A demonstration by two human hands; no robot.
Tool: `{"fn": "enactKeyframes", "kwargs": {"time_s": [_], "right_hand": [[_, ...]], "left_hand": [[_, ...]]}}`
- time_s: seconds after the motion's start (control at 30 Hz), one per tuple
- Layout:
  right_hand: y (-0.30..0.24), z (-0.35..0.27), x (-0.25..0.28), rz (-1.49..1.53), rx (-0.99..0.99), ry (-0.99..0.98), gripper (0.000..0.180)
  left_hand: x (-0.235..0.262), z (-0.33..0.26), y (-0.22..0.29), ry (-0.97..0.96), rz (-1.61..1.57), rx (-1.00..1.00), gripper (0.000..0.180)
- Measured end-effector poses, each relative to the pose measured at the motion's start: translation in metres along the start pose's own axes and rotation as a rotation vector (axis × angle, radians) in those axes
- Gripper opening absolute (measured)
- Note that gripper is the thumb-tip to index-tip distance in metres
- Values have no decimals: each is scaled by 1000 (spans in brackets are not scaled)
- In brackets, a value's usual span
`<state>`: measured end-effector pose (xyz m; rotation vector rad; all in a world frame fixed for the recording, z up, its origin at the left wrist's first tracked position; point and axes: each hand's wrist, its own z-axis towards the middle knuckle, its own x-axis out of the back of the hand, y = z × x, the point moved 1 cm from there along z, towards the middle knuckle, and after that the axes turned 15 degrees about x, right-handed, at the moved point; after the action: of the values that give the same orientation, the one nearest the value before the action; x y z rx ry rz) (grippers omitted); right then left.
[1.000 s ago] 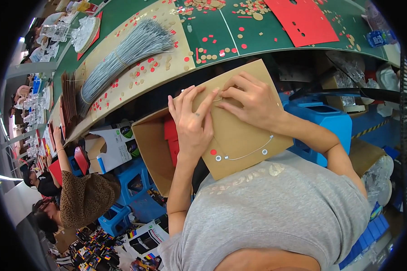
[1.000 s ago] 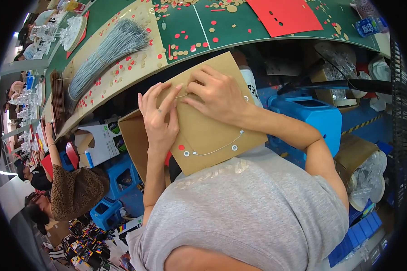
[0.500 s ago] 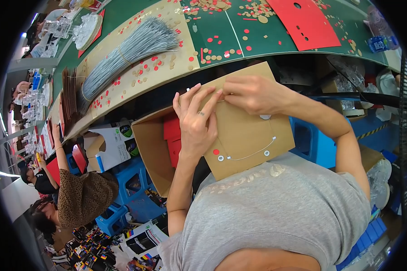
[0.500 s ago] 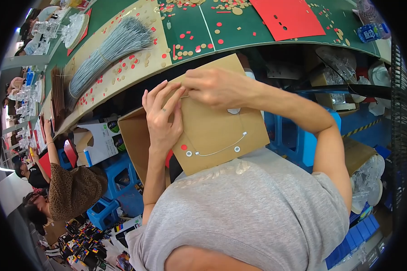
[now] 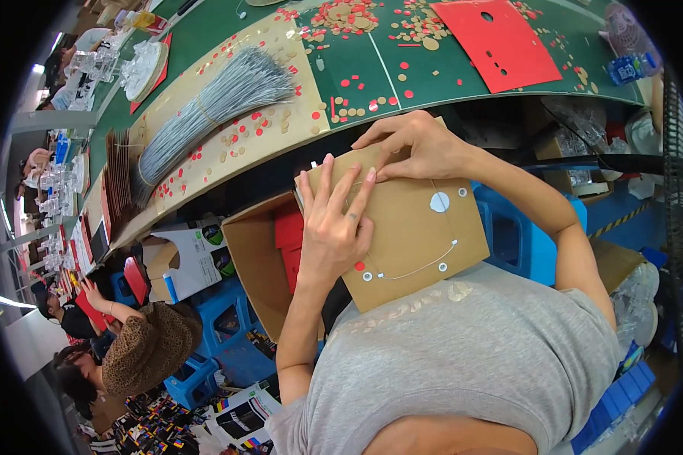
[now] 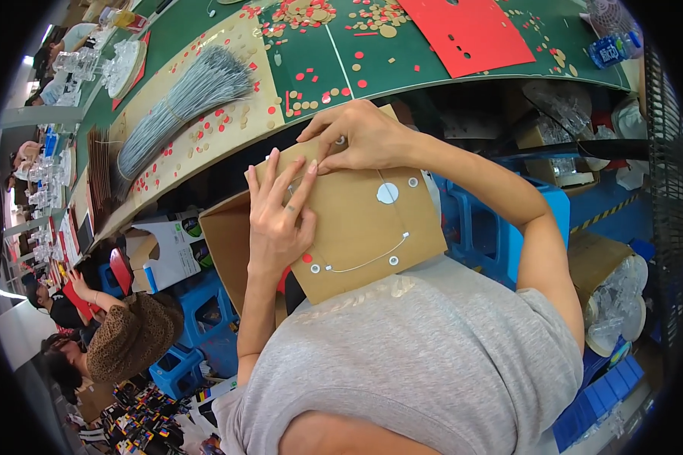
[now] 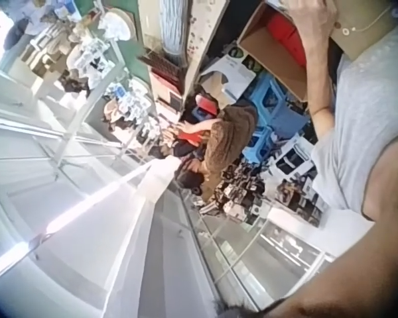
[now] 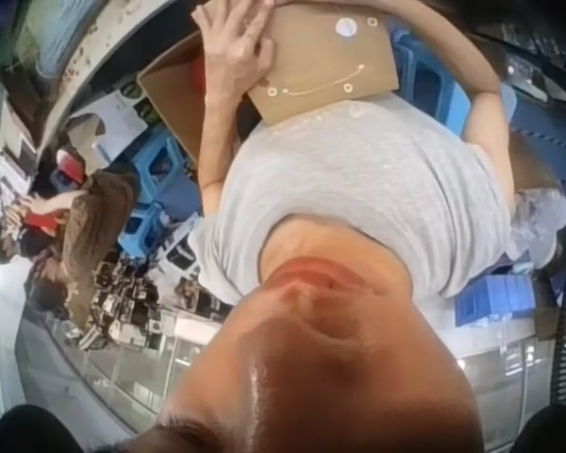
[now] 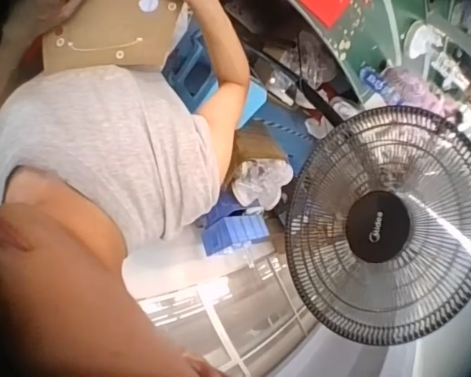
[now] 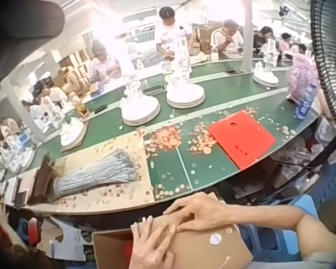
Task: Assembling lighting fixture components by threading wires and attaching small parts to cardboard templates and circular light bases.
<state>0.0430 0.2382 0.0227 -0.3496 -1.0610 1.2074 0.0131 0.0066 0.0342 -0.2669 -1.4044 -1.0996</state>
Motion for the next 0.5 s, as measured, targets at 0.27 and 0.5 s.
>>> {"fn": "enactKeyframes", "kwargs": {"time_s": [0.27,0.5], "right_hand": [[8,12,10,184,-117,-67,13],[25,30,18,200,-70,-246,28]], "left_hand": [[-5,1,-1,47,-84,-2,59],[-2,7,3,18,-112,7,51]]}}
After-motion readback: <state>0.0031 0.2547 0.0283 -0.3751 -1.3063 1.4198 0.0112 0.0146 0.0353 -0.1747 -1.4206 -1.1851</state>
